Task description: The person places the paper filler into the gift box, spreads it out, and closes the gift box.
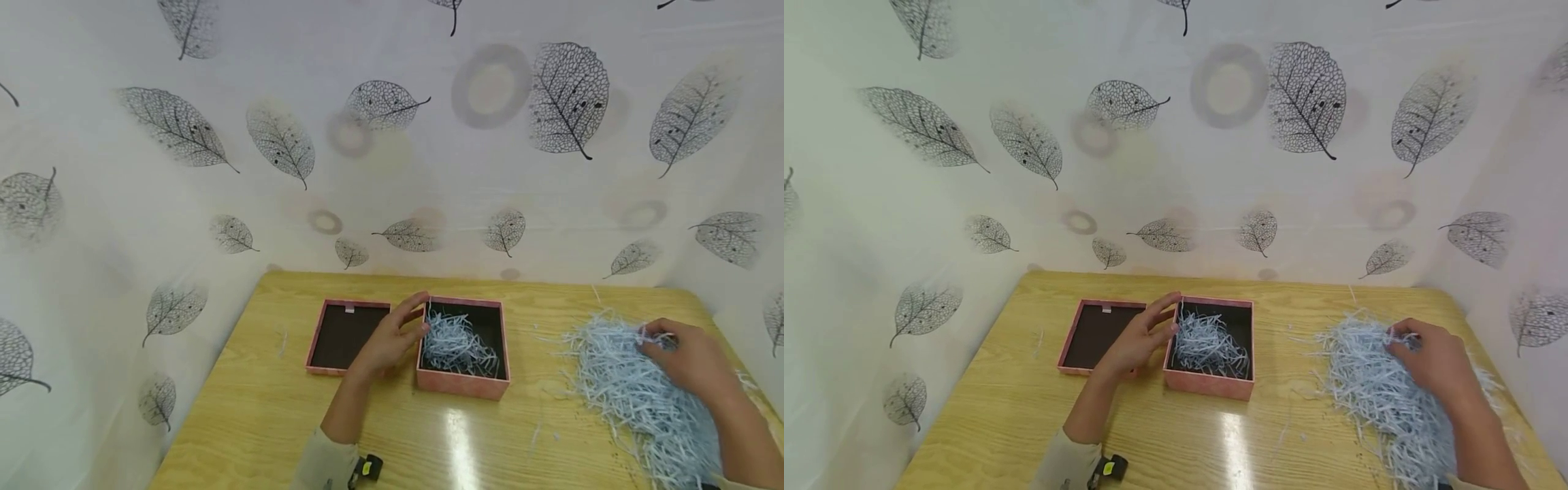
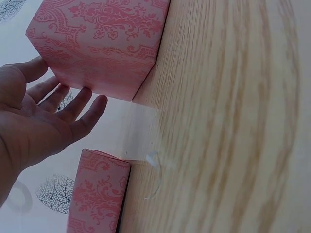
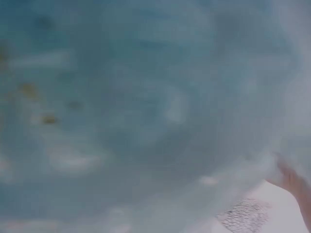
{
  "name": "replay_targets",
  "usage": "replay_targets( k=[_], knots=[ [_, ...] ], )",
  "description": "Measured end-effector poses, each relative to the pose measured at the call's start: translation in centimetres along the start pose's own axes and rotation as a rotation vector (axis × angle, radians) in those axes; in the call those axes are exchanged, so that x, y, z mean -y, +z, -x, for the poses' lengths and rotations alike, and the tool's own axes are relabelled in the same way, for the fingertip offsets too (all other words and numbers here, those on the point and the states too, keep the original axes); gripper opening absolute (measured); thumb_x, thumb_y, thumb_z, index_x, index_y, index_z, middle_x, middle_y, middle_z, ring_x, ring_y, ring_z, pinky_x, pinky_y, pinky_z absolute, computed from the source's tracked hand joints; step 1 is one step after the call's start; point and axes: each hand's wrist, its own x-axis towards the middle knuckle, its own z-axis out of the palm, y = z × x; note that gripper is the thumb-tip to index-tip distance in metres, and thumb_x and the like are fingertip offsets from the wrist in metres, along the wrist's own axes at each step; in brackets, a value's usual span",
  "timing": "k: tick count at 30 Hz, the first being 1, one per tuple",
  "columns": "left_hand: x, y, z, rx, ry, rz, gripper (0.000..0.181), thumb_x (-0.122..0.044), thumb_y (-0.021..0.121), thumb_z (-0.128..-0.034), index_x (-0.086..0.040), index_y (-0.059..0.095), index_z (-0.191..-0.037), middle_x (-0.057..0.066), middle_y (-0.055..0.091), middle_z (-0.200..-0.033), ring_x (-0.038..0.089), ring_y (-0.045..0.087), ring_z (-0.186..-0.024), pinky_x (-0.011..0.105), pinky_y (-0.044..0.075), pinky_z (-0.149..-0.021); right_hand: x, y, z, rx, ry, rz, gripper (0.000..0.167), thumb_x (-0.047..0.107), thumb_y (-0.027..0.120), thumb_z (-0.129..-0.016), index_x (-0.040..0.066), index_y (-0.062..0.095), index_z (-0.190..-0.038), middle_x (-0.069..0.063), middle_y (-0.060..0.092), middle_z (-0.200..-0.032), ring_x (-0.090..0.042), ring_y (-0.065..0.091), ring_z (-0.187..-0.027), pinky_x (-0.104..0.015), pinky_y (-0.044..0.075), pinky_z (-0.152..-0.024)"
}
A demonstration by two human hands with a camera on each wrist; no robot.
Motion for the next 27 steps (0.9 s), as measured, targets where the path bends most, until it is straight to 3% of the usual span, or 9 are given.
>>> replay_targets(
  k=[7,13,15,18,19,22,24,25,27],
  knots=[
    [0.0,0.0,0.0,-0.003,-0.001,0.004,0.062,-0.012,0.061,-0.1084,-0.023,0.039,-0.165,0.002,0.030,-0.172,0.037,0.036,-0.155,0.049,0.049,-0.113,3.2,-2.3,0.6,-0.145,0.074,-0.066,0.032,0.013,0.067,-0.104,-0.010,0.060,-0.125,-0.041,0.055,-0.128,-0.063,0.048,-0.114,-0.071,0.045,-0.078],
    [0.2,0.0,0.0,-0.008,-0.009,0.012,0.061,-0.013,0.061,-0.1087,-0.026,0.040,-0.164,-0.002,0.032,-0.172,0.033,0.037,-0.155,0.046,0.049,-0.113,5.8,-4.5,0.7,-0.244,0.085,-0.079,0.035,0.007,0.063,-0.106,-0.013,0.056,-0.133,-0.040,0.053,-0.131,-0.057,0.050,-0.108,-0.058,0.046,-0.073],
    [0.2,0.0,-0.1,-0.011,-0.006,0.013,0.061,-0.013,0.061,-0.1086,-0.026,0.040,-0.165,-0.001,0.032,-0.172,0.033,0.037,-0.155,0.046,0.049,-0.113,6.5,-5.1,0.8,-0.274,0.085,-0.107,0.035,0.007,0.061,-0.107,-0.013,0.055,-0.135,-0.040,0.052,-0.133,-0.056,0.049,-0.108,-0.061,0.044,-0.077],
    [0.2,0.0,0.0,-0.011,0.001,0.016,0.061,-0.012,0.061,-0.1085,-0.024,0.040,-0.165,0.000,0.031,-0.172,0.034,0.037,-0.155,0.047,0.049,-0.113,7.2,-5.8,0.8,-0.342,0.066,-0.116,0.032,0.006,0.060,-0.106,-0.011,0.057,-0.133,-0.036,0.054,-0.129,-0.028,0.054,-0.098,-0.051,0.040,-0.079],
    [0.2,0.0,0.0,-0.011,0.003,0.014,0.062,-0.011,0.061,-0.1084,-0.023,0.039,-0.165,0.001,0.031,-0.172,0.034,0.037,-0.155,0.048,0.048,-0.114,7.3,-6.1,0.8,-0.371,0.056,-0.128,0.030,0.006,0.060,-0.105,-0.010,0.059,-0.130,-0.026,0.060,-0.123,-0.016,0.052,-0.096,-0.045,0.038,-0.079],
    [0.3,0.0,0.0,-0.005,-0.005,0.015,0.062,-0.011,0.061,-0.1083,-0.024,0.039,-0.165,0.000,0.030,-0.172,0.033,0.036,-0.155,0.047,0.048,-0.114,7.8,-6.9,0.9,-0.446,0.025,-0.199,0.017,0.004,0.062,-0.102,0.014,0.069,-0.114,0.012,0.062,-0.107,0.008,0.037,-0.087,-0.029,0.029,-0.075],
    [0.3,0.0,0.0,-0.004,-0.005,0.017,0.062,-0.011,0.061,-0.1084,-0.023,0.039,-0.165,0.001,0.030,-0.172,0.032,0.036,-0.155,0.047,0.048,-0.114,8.3,-7.6,0.8,-0.488,0.006,-0.285,0.031,0.001,0.063,-0.100,0.031,0.067,-0.107,0.030,0.052,-0.099,0.011,0.038,-0.088,-0.020,0.028,-0.075],
    [0.3,0.1,0.0,-0.004,-0.003,0.016,0.062,-0.011,0.061,-0.1084,-0.023,0.039,-0.165,0.001,0.030,-0.172,0.032,0.037,-0.155,0.047,0.048,-0.114,8.5,-7.8,0.8,-0.510,0.001,-0.330,0.039,-0.001,0.064,-0.099,0.038,0.064,-0.104,0.036,0.048,-0.097,0.011,0.040,-0.089,-0.017,0.028,-0.076],
    [0.2,0.1,0.0,-0.005,0.001,0.016,0.062,-0.010,0.061,-0.1083,-0.022,0.039,-0.165,0.002,0.031,-0.172,0.033,0.037,-0.155,0.047,0.048,-0.114,9.2,-8.3,0.6,-0.547,0.010,-0.392,0.050,-0.004,0.064,-0.097,0.046,0.060,-0.101,0.034,0.050,-0.096,0.009,0.043,-0.088,-0.011,0.030,-0.078]
  ],
)
